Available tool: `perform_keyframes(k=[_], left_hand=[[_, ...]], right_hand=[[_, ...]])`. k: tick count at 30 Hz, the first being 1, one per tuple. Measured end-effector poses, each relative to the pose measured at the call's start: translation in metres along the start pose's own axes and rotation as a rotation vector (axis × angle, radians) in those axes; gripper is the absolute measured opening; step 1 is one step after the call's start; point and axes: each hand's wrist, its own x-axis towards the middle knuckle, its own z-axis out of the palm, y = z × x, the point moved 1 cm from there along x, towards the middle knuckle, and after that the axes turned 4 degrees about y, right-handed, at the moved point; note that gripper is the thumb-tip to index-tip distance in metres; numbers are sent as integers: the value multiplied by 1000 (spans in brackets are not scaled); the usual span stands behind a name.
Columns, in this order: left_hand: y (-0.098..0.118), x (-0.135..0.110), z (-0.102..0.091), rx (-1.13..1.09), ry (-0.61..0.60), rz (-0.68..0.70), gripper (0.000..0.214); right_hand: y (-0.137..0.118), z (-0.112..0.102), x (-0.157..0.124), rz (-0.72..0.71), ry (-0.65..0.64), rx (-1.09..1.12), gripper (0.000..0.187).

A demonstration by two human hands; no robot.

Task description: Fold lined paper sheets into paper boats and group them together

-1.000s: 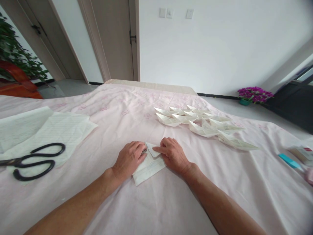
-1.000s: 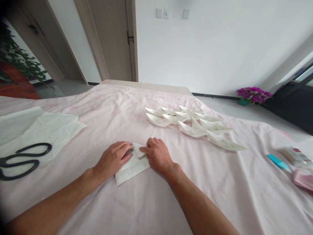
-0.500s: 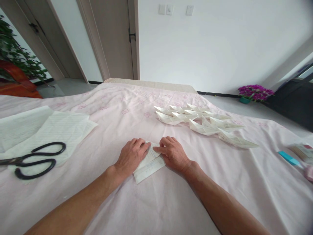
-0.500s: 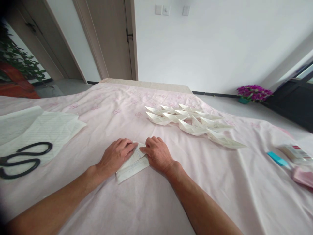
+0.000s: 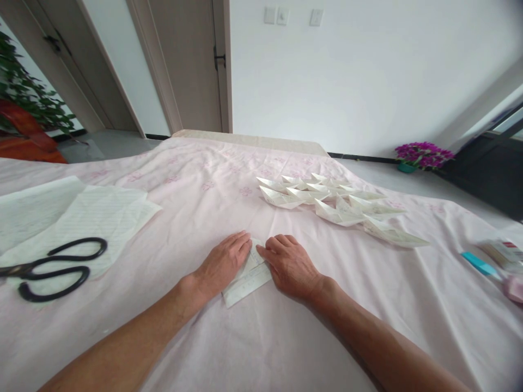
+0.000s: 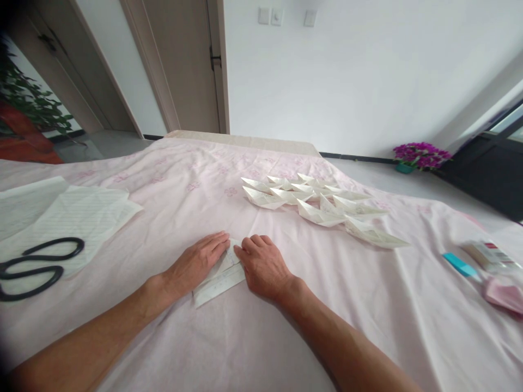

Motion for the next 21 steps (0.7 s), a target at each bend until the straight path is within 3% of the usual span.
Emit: perform_keyframes(k=[7,12,21], left_hand=[[3,0,-7,-19,-26,45,33],[7,1,-13,-58,-78,29,40],[6,-4,-10,-107,-103,71,44]], right_hand=[[-7,0,-6,40,-49,-73,19],[-14,3,3,137,-43,-178,35],[-24,3,1,198,-62,-312,34]])
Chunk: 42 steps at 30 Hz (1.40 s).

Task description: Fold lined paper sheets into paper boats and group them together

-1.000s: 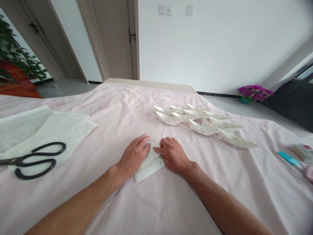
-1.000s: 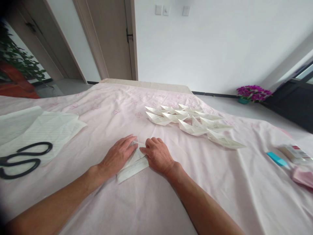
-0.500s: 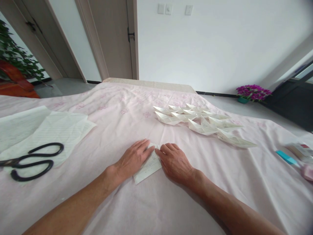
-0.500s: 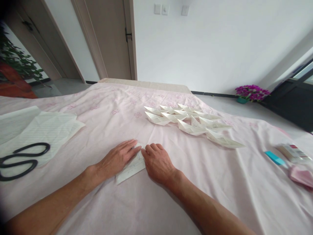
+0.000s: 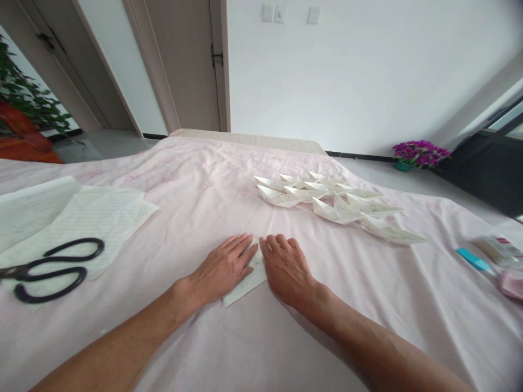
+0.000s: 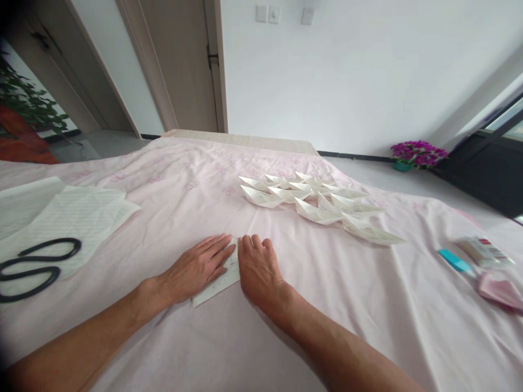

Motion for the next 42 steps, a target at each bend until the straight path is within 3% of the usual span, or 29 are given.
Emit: perform_keyframes(k=[12,18,21,25,30,37,42], left_hand=[[2,-7,-15,-33,-128,6,53],[15,-17,-19,-23,-169,-43,76],[19,-17,-18,-23,-164,-75,68],[16,-11,-22,-16,-161,-53,58],[9,0,-32,14,-153,-30,53],[18,5,-36,-37,-137,-180,30],[13,0,-31,-183,-64,-296,28]], right_hand=[[18,1,-22,-93,-63,-93,29],[36,-9,-26,-56,-124,67,33],[45,-14,-26,-48,-95,195,31],[49,-10,-25,-179,-55,332,40],[47,2,-24,-163,-16,360,27],[44,9,-16,-102,50,389,19],[49,13,-7,-26,95,503,22]])
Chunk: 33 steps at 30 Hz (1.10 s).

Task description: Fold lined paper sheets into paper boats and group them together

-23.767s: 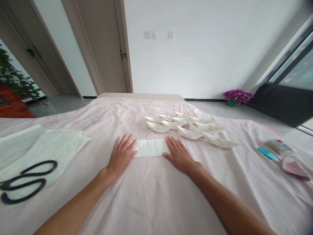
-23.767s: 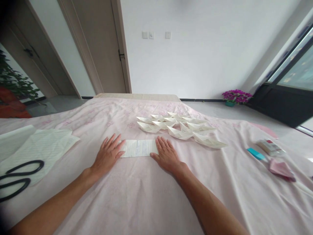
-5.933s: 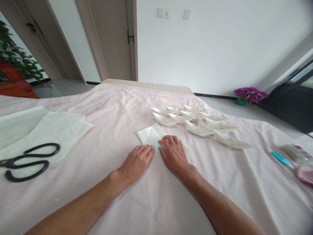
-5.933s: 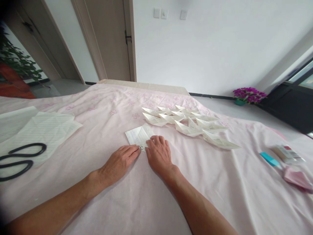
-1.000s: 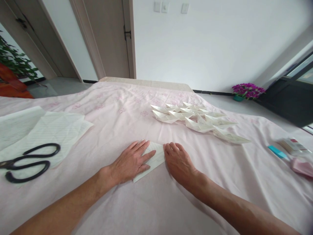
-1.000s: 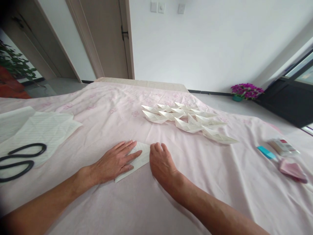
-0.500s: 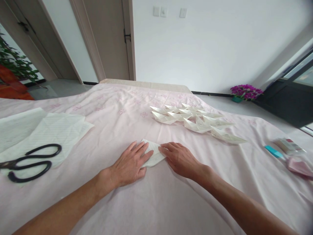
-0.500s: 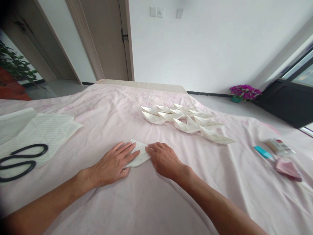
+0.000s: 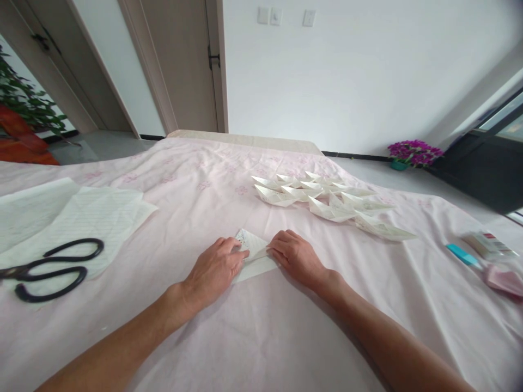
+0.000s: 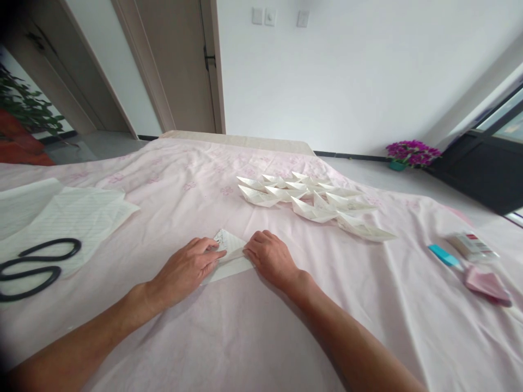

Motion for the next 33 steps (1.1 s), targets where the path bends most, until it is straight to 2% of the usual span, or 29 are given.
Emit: perform_keyframes(k=[5,10,16,20,23,26,29,31,33], left_hand=[[-16,-1,4,-245,3,-119,24],[-26,-1,9,-334,6,-208,20],[-25,-5,11,-229,54,-237,18],[-21,-7,10,-27,48,-211,20],[-21,-9,8,143,91,-142,27],[-23,-8,8,174,167,74,41],[-25,-6,12,69,78,341,51],[-25,-6,15,4,-7,393,56],[-23,-6,16,-26,-52,365,58]], right_hand=[[4,4,5,103,21,93,21],[6,9,6,168,51,145,13],[11,12,4,224,45,96,13],[9,11,4,227,45,39,15],[7,12,4,241,46,-7,15],[7,14,5,247,51,-40,14],[6,14,4,256,48,-88,14],[3,14,3,259,69,-153,13],[-2,14,2,239,94,-230,17]])
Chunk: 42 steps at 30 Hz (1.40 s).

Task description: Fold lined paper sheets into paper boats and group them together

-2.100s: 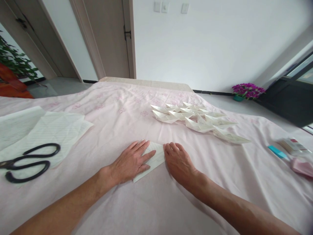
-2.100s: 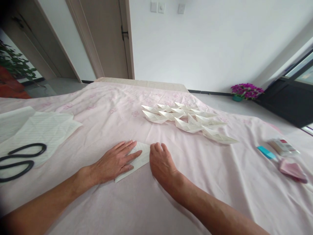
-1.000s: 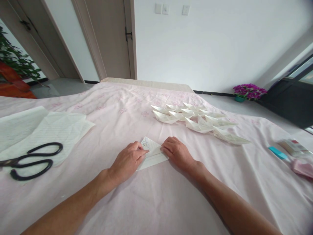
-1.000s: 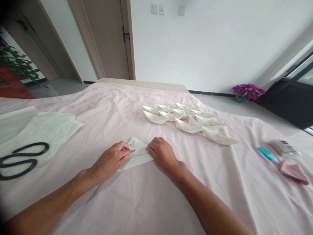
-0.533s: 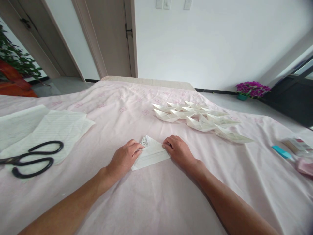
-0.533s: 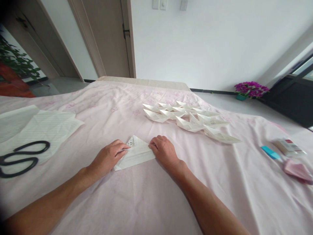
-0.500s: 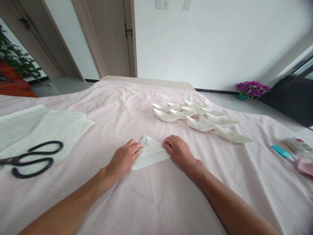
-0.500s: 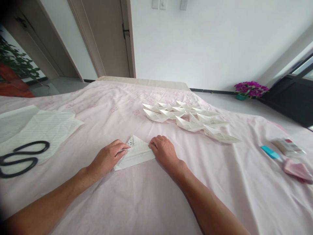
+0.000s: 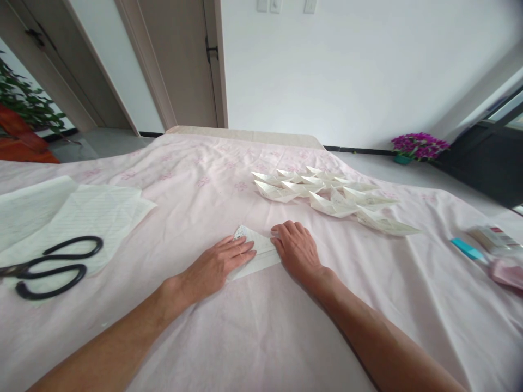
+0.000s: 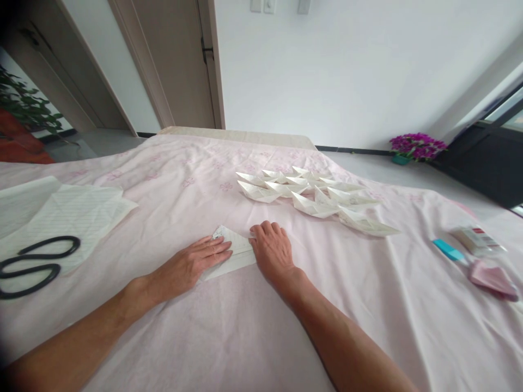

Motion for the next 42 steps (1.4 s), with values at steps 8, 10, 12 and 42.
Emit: perform_keyframes(k=[8,10,12,42], left_hand=[[8,-2,-3,-29,-22,-90,44],[4,1,-1,-45,27,-114,37],[-2,8,-1,-54,69,-134,29],[-14,55,-10,-1259,536,-794,39]], right_hand=[[1,3,-1,29,5,-22,19],[6,4,0,52,-1,-39,17],[9,5,1,55,1,-45,17],[5,2,-7,142,64,959,42]])
